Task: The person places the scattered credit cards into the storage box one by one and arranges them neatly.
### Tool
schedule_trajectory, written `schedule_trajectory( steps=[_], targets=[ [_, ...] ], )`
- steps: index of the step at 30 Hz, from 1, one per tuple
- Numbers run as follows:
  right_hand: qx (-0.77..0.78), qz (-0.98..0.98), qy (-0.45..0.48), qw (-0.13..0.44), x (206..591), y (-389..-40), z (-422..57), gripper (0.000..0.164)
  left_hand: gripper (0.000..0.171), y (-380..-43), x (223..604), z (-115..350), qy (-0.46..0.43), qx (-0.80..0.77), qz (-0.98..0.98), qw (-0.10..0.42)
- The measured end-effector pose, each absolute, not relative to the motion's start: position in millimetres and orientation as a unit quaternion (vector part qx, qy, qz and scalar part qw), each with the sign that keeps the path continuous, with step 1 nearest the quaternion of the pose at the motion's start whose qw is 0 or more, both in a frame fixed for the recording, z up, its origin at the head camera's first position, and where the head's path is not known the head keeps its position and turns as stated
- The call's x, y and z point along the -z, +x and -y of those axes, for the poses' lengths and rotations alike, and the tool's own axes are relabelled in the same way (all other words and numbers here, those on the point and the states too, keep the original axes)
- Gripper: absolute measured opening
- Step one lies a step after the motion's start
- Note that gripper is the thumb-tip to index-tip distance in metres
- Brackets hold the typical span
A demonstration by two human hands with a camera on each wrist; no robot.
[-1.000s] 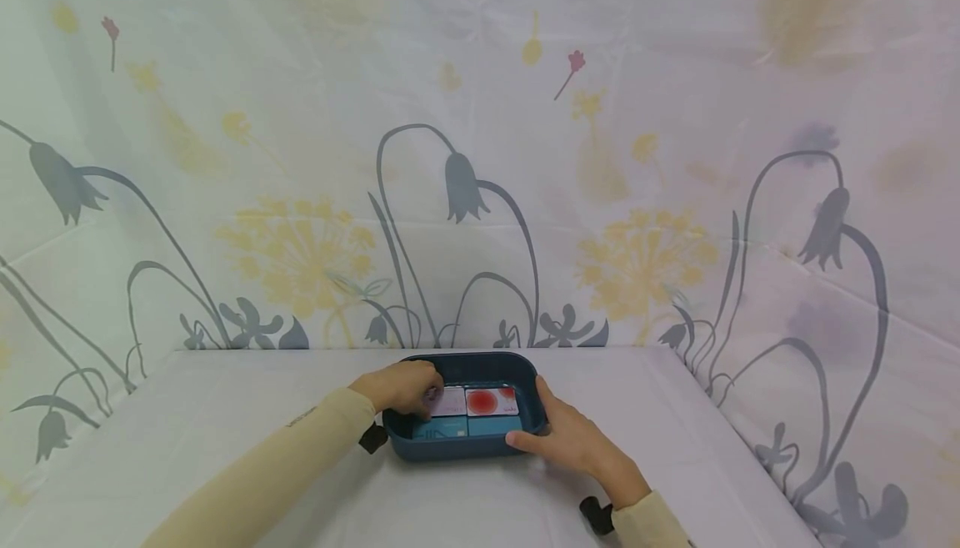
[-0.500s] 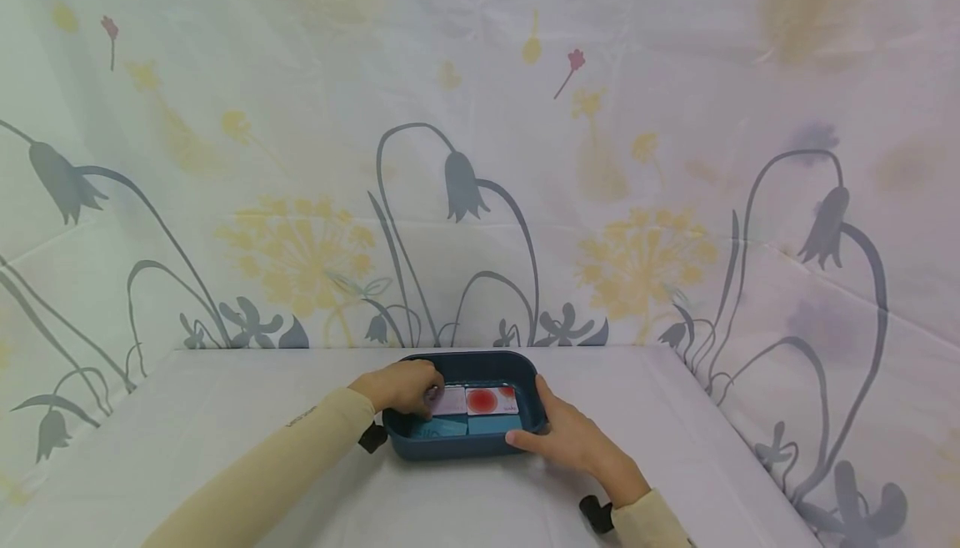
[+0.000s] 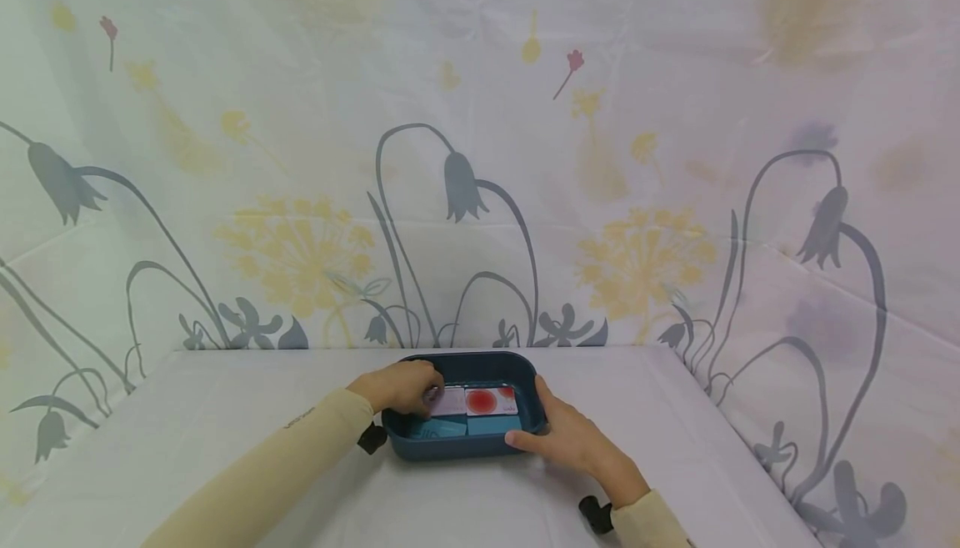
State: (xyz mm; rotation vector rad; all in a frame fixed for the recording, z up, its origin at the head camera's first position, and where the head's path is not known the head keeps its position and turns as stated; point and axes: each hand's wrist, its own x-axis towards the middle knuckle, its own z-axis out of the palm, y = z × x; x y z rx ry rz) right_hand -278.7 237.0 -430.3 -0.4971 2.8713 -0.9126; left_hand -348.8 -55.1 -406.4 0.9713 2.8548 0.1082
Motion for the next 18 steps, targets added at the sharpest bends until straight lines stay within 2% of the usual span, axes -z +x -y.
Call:
schedule_trajectory(
  steps=[13,18],
  targets=[
    [0.299,-0.939,-0.163,0.047,427,-279,-236,0.105,0.039,-341,398,62,0.317,-0.068,-0.944,0.061],
    [0.298,-0.939,-0.164,0.048,430,-279,-237,0.105,0.037,-334,396,70,0.329,-0.099,-0.938,0.04]
  ],
)
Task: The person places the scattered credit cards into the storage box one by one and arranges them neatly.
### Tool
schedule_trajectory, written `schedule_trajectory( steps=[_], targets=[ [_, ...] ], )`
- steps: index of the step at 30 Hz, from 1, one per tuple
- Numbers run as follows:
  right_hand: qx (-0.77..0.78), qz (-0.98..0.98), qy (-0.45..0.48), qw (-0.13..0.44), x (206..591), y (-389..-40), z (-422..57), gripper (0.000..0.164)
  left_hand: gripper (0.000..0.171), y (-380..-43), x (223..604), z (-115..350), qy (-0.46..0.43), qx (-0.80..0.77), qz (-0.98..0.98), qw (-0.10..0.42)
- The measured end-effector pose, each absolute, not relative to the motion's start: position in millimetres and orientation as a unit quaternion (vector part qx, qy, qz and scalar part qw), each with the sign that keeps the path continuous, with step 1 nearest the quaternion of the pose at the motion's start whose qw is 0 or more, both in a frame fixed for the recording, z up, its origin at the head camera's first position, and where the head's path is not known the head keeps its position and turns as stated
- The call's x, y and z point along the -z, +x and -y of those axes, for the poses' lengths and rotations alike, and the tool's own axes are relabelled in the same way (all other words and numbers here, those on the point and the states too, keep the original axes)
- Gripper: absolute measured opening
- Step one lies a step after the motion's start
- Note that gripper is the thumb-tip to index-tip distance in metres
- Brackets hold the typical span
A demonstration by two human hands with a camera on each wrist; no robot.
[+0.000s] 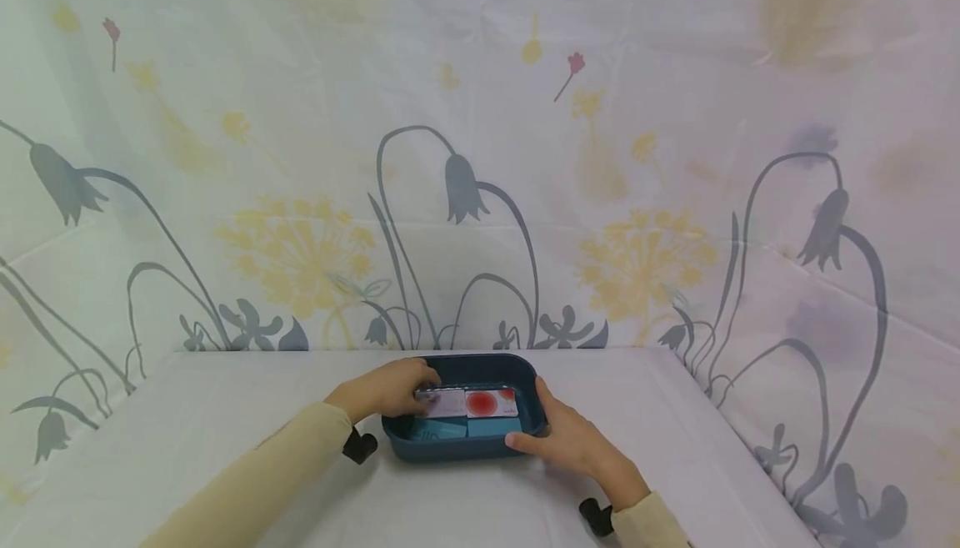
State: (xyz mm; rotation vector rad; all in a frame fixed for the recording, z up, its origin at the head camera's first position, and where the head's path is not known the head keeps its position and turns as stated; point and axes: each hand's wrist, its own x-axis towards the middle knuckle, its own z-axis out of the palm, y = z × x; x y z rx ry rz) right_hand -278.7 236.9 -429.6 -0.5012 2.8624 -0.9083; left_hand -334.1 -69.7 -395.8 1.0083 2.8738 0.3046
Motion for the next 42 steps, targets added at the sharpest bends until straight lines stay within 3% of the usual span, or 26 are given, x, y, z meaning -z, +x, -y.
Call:
schedule_trajectory(
  steps=[12,28,42],
  targets=[
    [0.295,-0.939,-0.173,0.045,430,-278,-237,0.104,0.042,-313,389,87,0.331,-0.159,-0.93,-0.016],
    [0.305,-0.937,-0.164,0.05,430,-278,-236,0.103,0.04,-276,407,106,0.323,-0.216,-0.914,-0.12],
    [0.305,-0.937,-0.162,0.054,427,-277,-234,0.102,0.041,-260,415,129,0.311,-0.272,-0.896,-0.162]
  ],
)
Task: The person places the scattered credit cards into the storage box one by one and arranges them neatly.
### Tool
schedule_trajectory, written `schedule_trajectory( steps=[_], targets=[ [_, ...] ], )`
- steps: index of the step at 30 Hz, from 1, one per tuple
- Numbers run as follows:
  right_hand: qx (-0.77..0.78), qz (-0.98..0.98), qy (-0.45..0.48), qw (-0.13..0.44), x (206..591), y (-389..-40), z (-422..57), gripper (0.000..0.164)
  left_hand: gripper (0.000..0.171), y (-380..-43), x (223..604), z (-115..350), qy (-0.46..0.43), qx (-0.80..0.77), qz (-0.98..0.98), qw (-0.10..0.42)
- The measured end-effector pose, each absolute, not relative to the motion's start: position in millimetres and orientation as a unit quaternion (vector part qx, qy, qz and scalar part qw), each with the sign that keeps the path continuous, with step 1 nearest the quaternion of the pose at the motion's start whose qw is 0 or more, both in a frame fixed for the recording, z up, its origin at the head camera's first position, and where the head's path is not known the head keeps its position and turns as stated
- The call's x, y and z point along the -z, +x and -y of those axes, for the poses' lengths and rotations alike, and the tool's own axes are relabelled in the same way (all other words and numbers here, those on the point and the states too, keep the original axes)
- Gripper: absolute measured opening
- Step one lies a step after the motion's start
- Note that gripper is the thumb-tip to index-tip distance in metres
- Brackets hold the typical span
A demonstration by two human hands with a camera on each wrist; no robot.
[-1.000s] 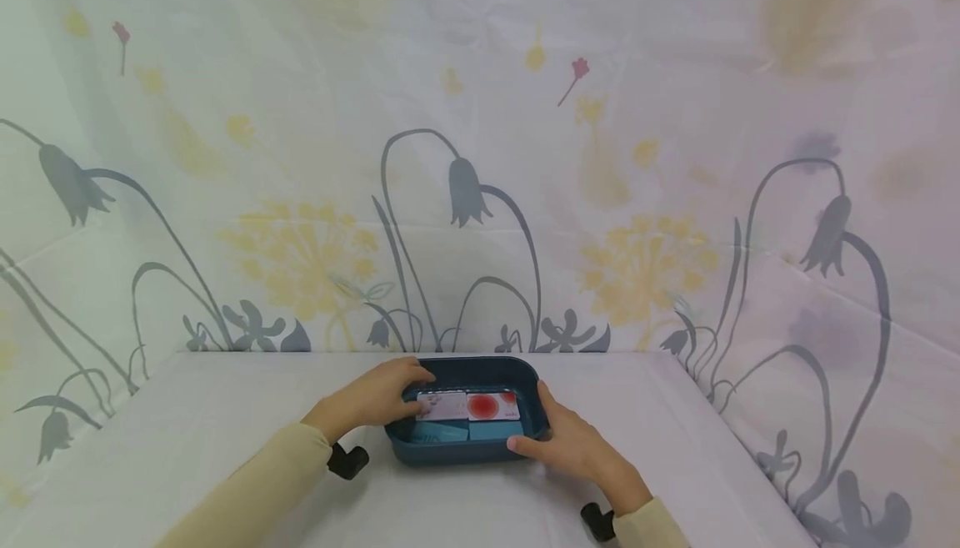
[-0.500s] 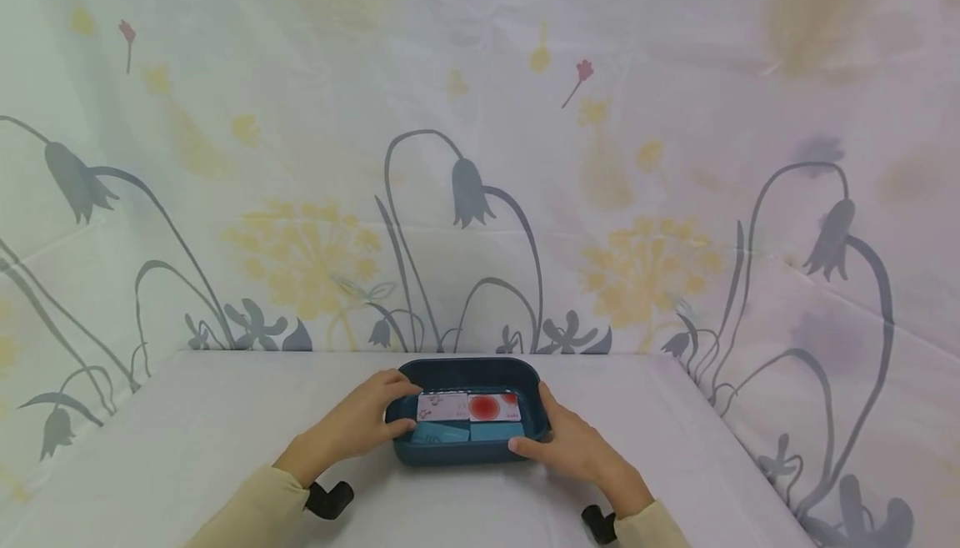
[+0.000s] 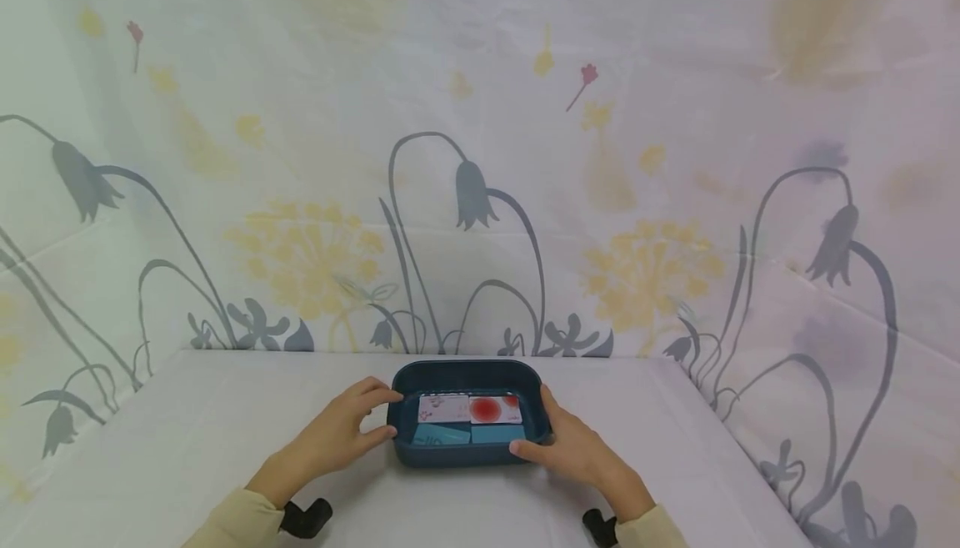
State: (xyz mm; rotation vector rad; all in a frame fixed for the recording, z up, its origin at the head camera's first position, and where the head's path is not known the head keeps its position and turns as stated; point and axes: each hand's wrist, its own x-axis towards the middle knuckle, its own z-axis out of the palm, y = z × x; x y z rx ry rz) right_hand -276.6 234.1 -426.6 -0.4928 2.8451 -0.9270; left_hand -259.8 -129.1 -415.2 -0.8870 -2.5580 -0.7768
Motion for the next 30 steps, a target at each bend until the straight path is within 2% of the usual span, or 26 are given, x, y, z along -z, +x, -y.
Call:
schedule_trajectory(
  steps=[20,30],
  targets=[
    [0.306,-0.934,-0.175,0.055,430,-276,-237,0.102,0.038,-252,427,149,-0.29,0.238,0.911,0.172],
    [0.244,-0.954,-0.174,0.009,418,-273,-242,0.098,0.037,-248,423,158,-0.26,0.214,0.921,0.194]
  ],
)
